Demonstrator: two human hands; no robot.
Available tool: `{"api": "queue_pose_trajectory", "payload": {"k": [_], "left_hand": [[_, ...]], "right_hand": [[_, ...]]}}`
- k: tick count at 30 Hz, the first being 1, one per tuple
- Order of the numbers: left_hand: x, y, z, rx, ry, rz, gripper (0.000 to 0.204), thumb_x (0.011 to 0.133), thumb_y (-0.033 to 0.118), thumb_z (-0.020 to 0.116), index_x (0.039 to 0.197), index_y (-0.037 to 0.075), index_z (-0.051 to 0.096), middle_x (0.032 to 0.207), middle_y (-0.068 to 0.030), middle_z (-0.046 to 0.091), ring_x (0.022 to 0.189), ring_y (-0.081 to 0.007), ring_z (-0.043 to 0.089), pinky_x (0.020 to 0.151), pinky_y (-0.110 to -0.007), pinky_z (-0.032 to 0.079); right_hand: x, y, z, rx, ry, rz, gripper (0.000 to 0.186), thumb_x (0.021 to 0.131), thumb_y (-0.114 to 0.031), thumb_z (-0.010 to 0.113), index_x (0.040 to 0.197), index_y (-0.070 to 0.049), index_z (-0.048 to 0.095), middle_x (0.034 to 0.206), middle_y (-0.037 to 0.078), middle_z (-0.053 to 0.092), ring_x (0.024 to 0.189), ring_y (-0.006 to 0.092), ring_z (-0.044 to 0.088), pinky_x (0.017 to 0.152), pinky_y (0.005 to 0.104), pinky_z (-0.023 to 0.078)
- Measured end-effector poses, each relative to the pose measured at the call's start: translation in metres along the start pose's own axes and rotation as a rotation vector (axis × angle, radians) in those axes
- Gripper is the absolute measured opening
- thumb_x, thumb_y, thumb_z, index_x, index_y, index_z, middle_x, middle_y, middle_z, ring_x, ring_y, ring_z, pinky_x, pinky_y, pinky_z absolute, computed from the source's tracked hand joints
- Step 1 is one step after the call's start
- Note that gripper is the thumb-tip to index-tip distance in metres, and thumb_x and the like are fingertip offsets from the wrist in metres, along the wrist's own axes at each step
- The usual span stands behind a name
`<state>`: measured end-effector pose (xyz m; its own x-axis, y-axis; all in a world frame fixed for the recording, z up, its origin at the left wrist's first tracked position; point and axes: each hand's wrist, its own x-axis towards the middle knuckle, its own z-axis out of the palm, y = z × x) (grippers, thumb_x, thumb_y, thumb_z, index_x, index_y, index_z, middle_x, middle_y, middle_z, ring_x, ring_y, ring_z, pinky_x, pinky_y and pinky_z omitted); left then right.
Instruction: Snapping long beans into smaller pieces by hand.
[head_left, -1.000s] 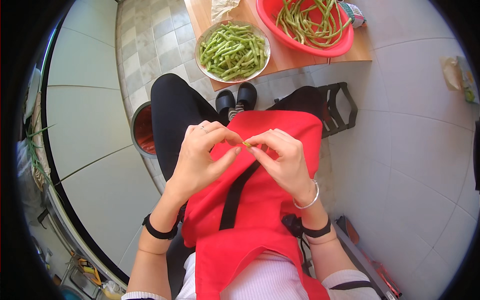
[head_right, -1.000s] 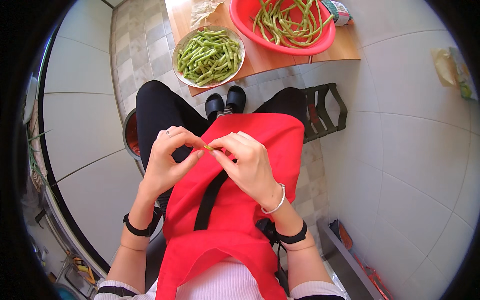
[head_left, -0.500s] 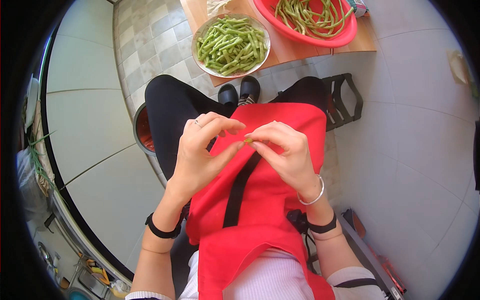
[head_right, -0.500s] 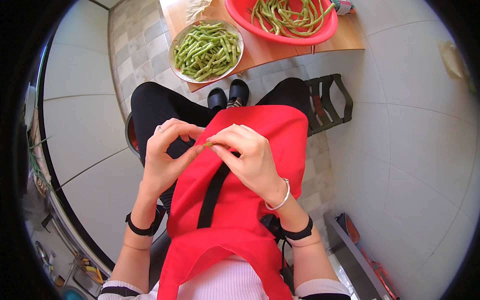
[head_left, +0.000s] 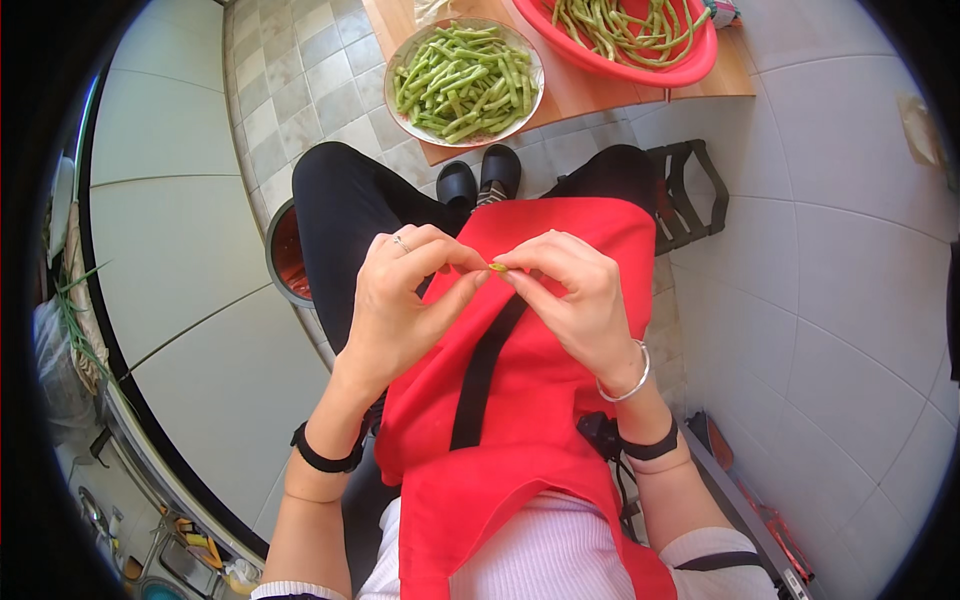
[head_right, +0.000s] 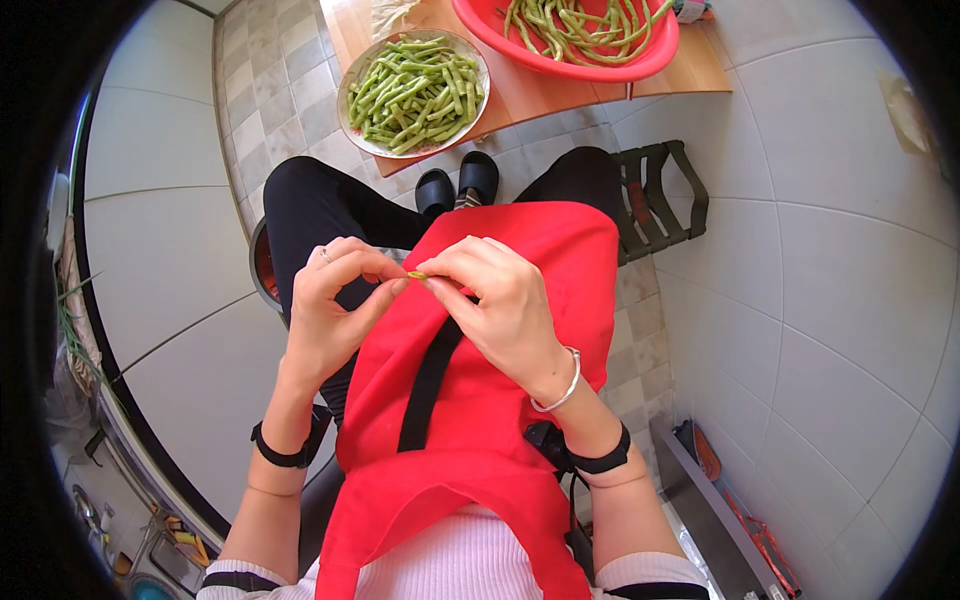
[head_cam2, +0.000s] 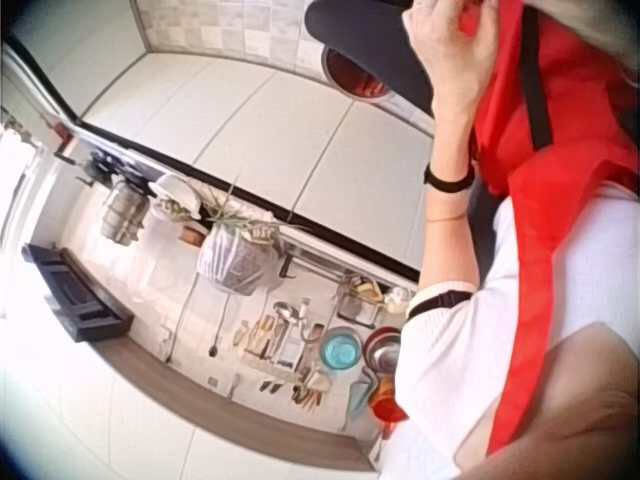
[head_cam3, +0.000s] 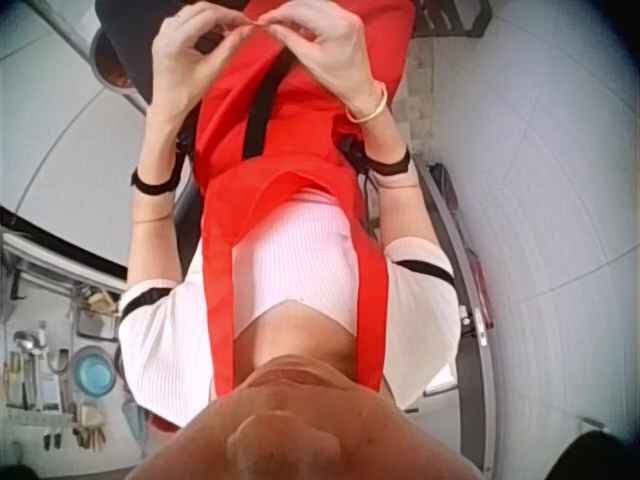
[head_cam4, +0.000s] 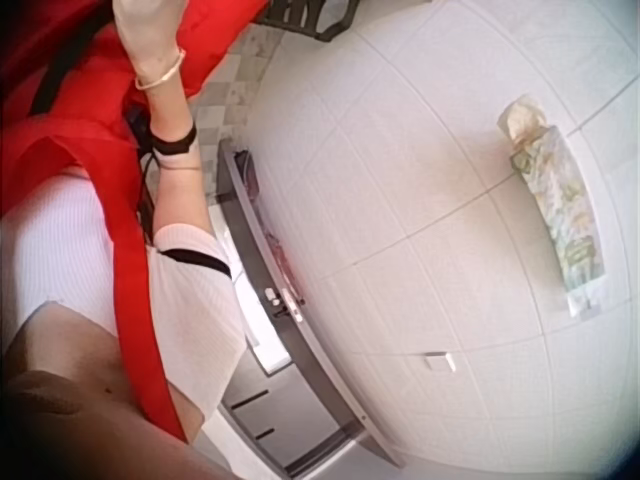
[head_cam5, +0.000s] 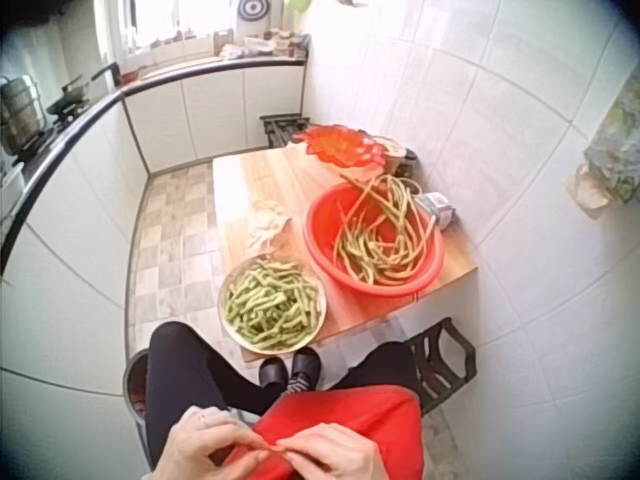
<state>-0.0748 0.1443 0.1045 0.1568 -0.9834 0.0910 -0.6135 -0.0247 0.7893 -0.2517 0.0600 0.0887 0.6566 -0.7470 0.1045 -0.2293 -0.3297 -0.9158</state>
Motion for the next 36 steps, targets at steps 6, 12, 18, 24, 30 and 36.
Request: {"api": "queue_pose_trajectory", "payload": {"k": [6, 12, 18, 24, 30, 36], "left_hand": [[-0.004, -0.007, 0.005, -0.105, 0.049, -0.064, 0.008, 0.076, 0.007, 0.075, 0.081, 0.009, 0.069, 0.077, -0.0006, 0.064, 0.073, -0.0172, 0.058, 0.066, -0.031, 0.037], [-0.005, -0.006, 0.002, -0.121, -0.003, -0.077, 0.007, 0.078, 0.001, 0.071, 0.083, -0.001, 0.066, 0.077, -0.0062, 0.063, 0.072, -0.0171, 0.056, 0.068, -0.029, 0.045], [-0.005, -0.012, 0.004, -0.12, 0.008, -0.141, 0.006, 0.08, 0.002, 0.068, 0.082, -0.001, 0.064, 0.075, -0.0062, 0.061, 0.073, -0.0178, 0.056, 0.07, -0.029, 0.044], [-0.015, -0.061, -0.021, -0.115, 0.228, -0.259, 0.005, 0.085, 0.003, 0.066, 0.087, -0.002, 0.064, 0.077, -0.0045, 0.062, 0.075, -0.0118, 0.058, 0.071, -0.027, 0.046], [-0.063, -0.214, -0.059, 0.498, 0.576, -0.767, 0.03, 0.094, 0.037, 0.058, 0.092, 0.009, 0.067, 0.079, -0.0115, 0.068, 0.073, -0.0286, 0.065, 0.072, -0.039, 0.048], [-0.13, -0.292, -0.068, 0.737, 0.53, -1.0, 0.031, 0.087, 0.035, 0.064, 0.115, 0.021, 0.064, 0.113, -0.0014, 0.065, 0.106, -0.0245, 0.062, 0.086, -0.049, 0.045]], "right_hand": [[0.002, -0.004, 0.003, -0.063, 0.014, -0.071, 0.011, 0.077, -0.001, 0.071, 0.087, -0.003, 0.068, 0.081, 0.009, 0.065, 0.076, 0.0273, 0.062, 0.065, 0.0345, 0.05], [-0.002, -0.003, 0.009, 0.151, 0.003, 0.127, 0.012, 0.081, 0.001, 0.069, 0.094, -0.001, 0.069, 0.086, 0.009, 0.069, 0.077, 0.0187, 0.067, 0.066, 0.028, 0.052], [-0.003, 0.002, 0.012, 0.608, 0.036, 0.383, 0.014, 0.088, 0.001, 0.066, 0.101, 0.005, 0.068, 0.09, 0.007, 0.072, 0.083, 0.0109, 0.067, 0.074, 0.0242, 0.054], [0.005, 0.016, 0.009, 0.561, 0.143, 0.361, 0.013, 0.09, 0.0, 0.066, 0.101, 0.004, 0.069, 0.089, 0.005, 0.071, 0.08, 0.0097, 0.066, 0.073, 0.0229, 0.053], [0.068, 0.038, 0.009, -0.02, 0.276, 0.062, 0.013, 0.082, -0.006, 0.073, 0.094, 0.0, 0.07, 0.078, 0.008, 0.066, 0.058, 0.0128, 0.06, 0.057, 0.0262, 0.046], [0.14, 0.074, 0.015, -0.355, 0.287, 0.028, 0.017, 0.083, -0.017, 0.071, 0.094, -0.005, 0.071, 0.084, 0.012, 0.069, 0.067, 0.0272, 0.067, 0.064, 0.0388, 0.051]]}}
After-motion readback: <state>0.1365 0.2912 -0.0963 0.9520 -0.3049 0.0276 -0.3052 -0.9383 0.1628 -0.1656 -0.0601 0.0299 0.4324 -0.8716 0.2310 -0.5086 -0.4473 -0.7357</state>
